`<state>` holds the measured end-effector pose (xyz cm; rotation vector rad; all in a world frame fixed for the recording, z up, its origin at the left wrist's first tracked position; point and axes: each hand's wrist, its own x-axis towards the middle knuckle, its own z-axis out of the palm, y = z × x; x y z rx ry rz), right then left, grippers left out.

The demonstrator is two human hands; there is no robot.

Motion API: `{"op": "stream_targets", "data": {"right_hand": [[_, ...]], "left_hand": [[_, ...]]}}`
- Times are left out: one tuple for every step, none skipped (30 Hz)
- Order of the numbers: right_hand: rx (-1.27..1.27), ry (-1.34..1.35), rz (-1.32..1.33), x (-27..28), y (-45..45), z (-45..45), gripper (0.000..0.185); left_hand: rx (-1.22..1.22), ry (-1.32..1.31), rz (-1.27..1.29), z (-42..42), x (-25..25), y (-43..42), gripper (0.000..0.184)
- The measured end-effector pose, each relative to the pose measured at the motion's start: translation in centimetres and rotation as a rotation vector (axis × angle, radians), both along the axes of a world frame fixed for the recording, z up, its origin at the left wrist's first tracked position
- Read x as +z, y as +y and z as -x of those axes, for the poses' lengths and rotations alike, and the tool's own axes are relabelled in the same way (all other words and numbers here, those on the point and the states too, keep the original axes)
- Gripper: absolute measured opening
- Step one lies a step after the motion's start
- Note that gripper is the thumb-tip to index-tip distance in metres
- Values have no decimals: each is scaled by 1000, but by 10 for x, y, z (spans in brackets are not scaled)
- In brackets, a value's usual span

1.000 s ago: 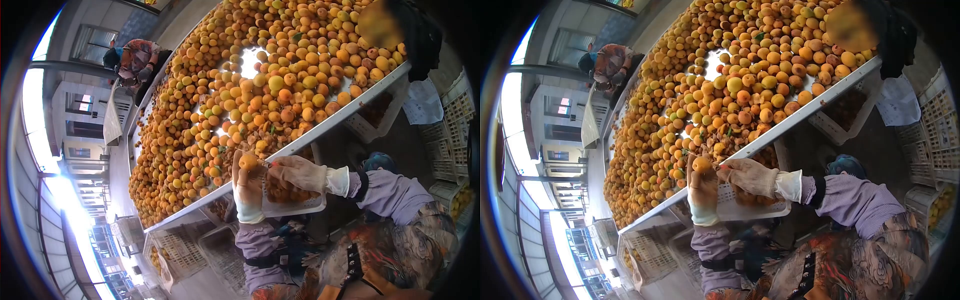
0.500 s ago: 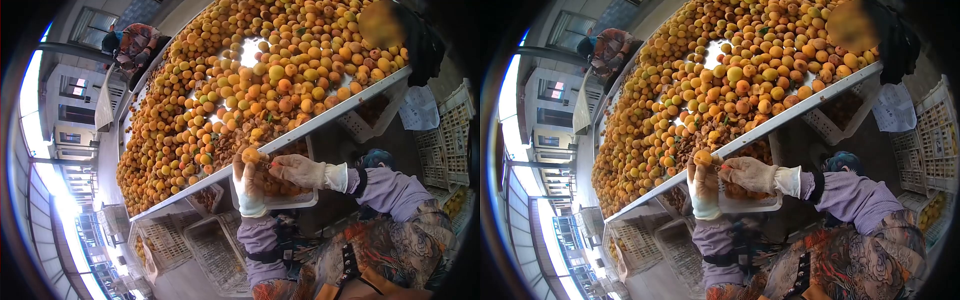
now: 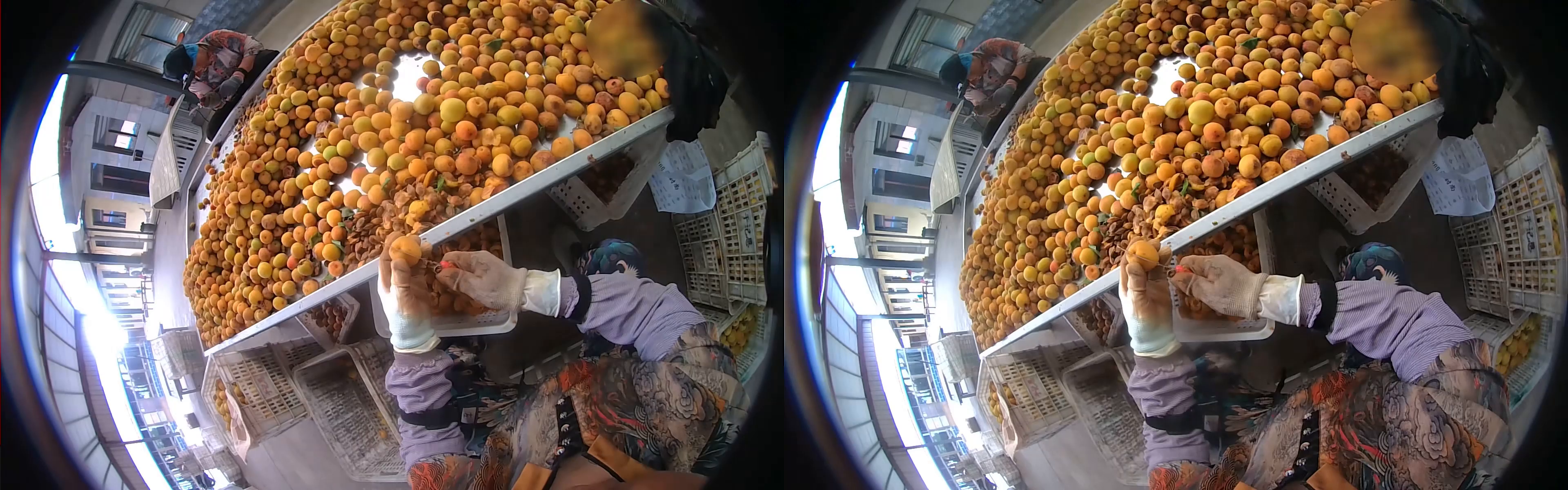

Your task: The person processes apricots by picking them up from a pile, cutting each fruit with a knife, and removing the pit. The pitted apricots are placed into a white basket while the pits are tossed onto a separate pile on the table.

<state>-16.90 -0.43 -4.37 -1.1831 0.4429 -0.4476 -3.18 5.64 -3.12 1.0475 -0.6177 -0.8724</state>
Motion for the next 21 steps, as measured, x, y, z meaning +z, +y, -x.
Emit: {"op": "stream_targets", "data": {"right_hand": [[0, 1, 2, -5, 3, -1, 20], [-16, -62, -118, -10, 8, -3, 19], [-33, -125, -237, -7, 10, -4, 19], [-33, -126, -235, -3, 9, -3, 19], [-26, -97, -264, 1, 9, -1, 19], [-19, -67, -293, 6, 8, 0, 19], [-19, -66, -293, 5, 7, 0, 19], [-29, -33, -191, 3, 7, -2, 19], [-39, 0, -90, 4, 6, -2, 18], [-39, -1, -88, 6, 3, -2, 18], [-16, 23, -144, 9, 1, -1, 18], [6, 47, -201, 13, -2, 0, 19], [6, 48, -200, 15, -3, 0, 19], [20, 48, -128, 16, -4, 1, 19], [33, 48, -58, 16, -4, 2, 19], [32, 49, -61, 15, -3, 3, 19], [23, 30, -80, 12, -2, 3, 20], [14, 9, -98, 8, 0, 3, 21], [5, -11, -114, 4, 1, 2, 22], [-4, -31, -131, 0, 3, 2, 23], [-15, -51, -148, -4, 5, 1, 24]], "left_hand": [[0, 1, 2, -1, -5, 0, 46], [-11, -11, -11, -2, -12, 0, 46], [-23, -24, -22, 0, -11, -1, 47], [-51, -5, -24, 8, -6, 0, 48], [-50, -5, -22, 9, -7, 0, 48], [-66, -6, 22, 11, -8, 0, 48], [-83, -6, 65, 11, -8, 0, 48], [-82, -6, 65, 9, -11, 1, 48], [-103, 10, 34, 6, -12, 1, 49], [-125, 25, 4, 5, -12, 0, 51], [-125, 24, 5, 5, -11, 1, 51], [-101, -114, -53, 9, -2, 0, 52], [-78, -250, -112, 11, 3, -2, 53], [-77, -248, -113, 10, 0, -2, 53], [-71, -258, -103, 7, -4, -2, 53], [-66, -270, -94, 6, -5, -2, 54], [-67, -268, -96, 8, -4, -2, 54], [-51, -239, -96, 12, 1, -2, 53], [-35, -209, -95, 14, 3, -2, 52], [-36, -208, -95, 15, 2, -3, 52], [-58, -109, -93, 17, 0, -4, 51]]}}
